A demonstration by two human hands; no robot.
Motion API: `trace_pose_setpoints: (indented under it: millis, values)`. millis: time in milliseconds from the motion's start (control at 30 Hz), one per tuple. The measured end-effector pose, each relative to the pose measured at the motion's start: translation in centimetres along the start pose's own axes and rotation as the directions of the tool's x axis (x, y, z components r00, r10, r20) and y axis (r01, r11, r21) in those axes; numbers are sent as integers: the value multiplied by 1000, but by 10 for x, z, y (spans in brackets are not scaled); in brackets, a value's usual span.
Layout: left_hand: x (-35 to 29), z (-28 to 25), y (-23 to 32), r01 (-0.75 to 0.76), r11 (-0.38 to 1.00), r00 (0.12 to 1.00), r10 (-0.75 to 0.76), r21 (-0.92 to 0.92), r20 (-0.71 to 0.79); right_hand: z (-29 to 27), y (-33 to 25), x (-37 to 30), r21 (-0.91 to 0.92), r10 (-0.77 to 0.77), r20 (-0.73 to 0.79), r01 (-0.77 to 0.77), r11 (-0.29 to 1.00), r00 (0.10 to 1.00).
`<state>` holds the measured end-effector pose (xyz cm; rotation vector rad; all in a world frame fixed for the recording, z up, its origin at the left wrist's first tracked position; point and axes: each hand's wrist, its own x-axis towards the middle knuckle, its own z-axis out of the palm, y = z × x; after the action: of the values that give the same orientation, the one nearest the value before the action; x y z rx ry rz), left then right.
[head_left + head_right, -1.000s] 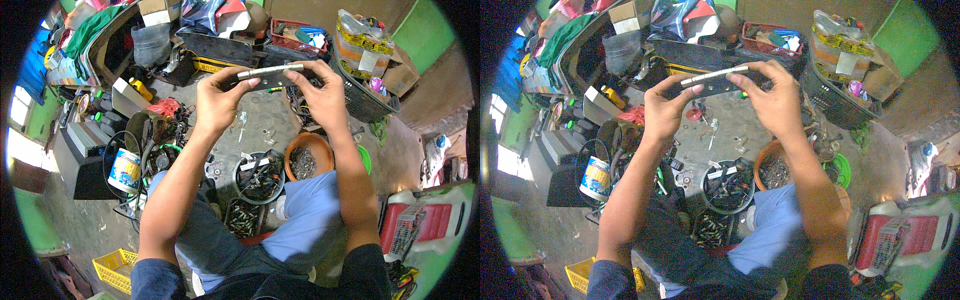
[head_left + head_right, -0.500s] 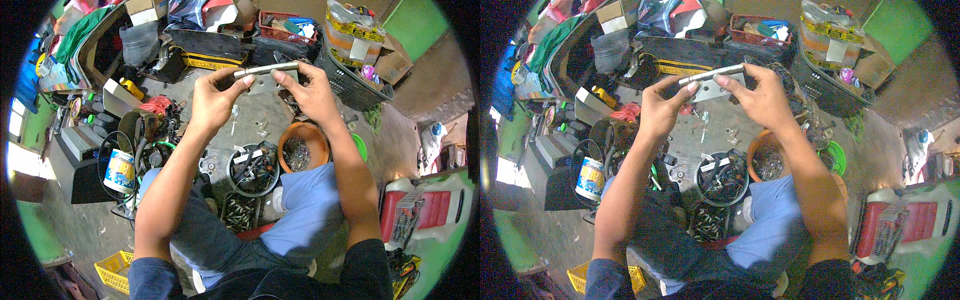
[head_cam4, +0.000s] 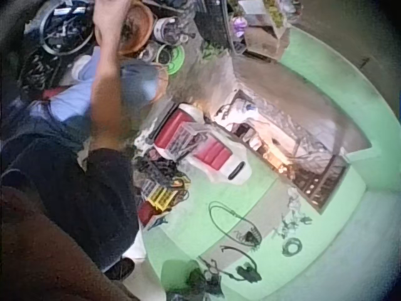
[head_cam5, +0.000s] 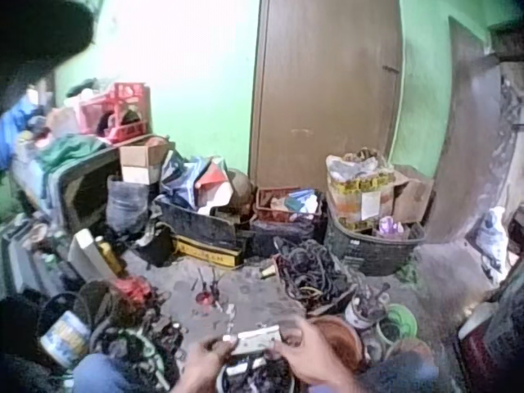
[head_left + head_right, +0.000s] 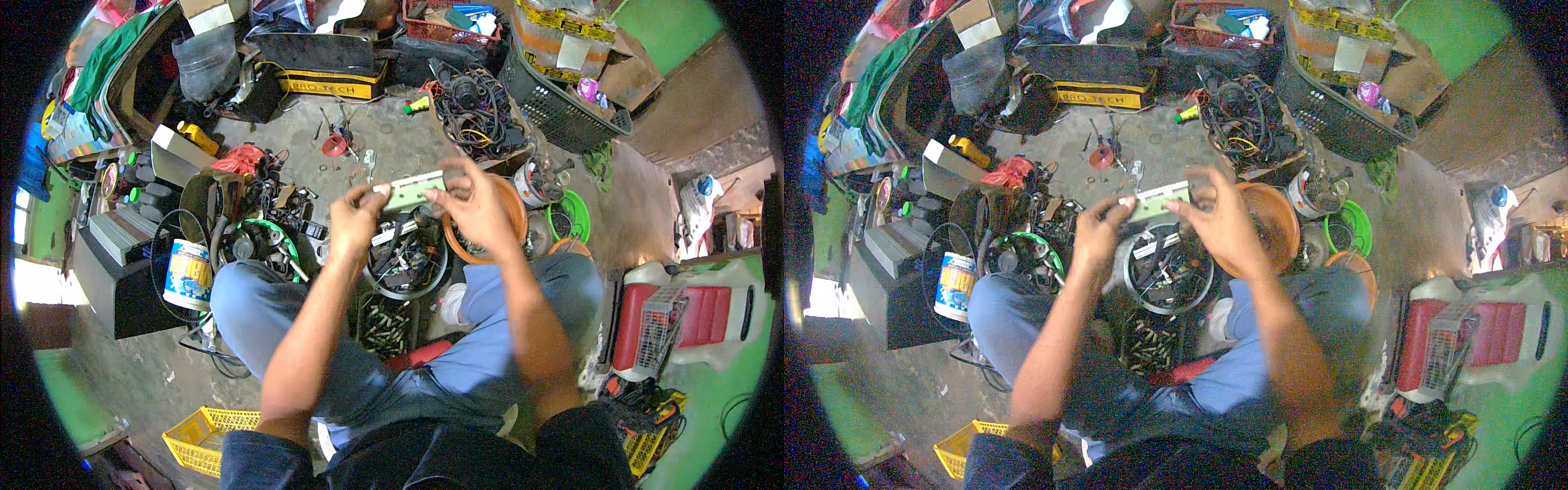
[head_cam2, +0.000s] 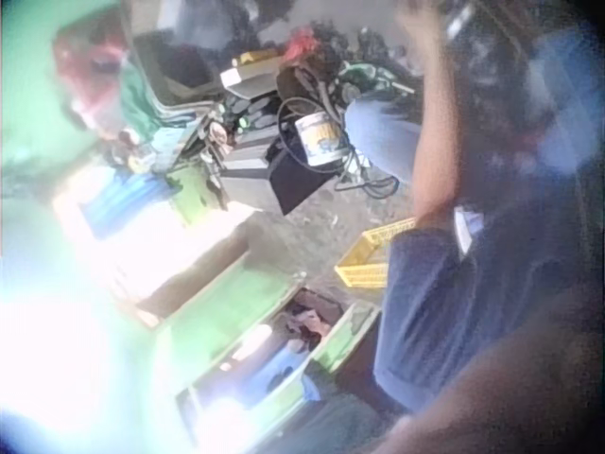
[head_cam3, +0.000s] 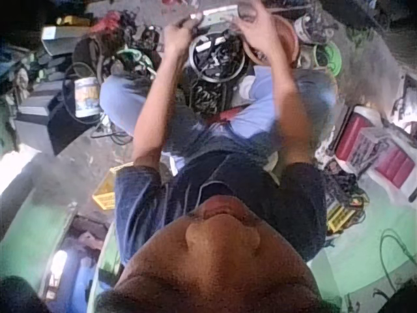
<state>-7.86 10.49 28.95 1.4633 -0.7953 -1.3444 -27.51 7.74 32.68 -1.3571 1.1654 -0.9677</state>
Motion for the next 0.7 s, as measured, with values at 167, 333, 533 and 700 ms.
trace_pose_setpoints:
  millis: [167, 333, 533, 700]
  values:
    - [-41, 22, -104, 231, 967, 955, -247, -107, -168, 19, 119, -45, 53, 227, -249, -221, 974, 942]
    - [-86, 54, -183, 423, 904, 852, -419, -60, -315, 41, 195, -77, -298, 169, -476, -340, 892, 863]
    - [-49, 74, -198, 201, 978, 922, -207, -51, -327, 43, 236, -54, -384, 4, -442, -194, 903, 897]
    - [-45, 65, -245, 154, 987, 885, -116, 47, -451, 53, 236, -71, -407, 227, -237, -308, 860, 945]
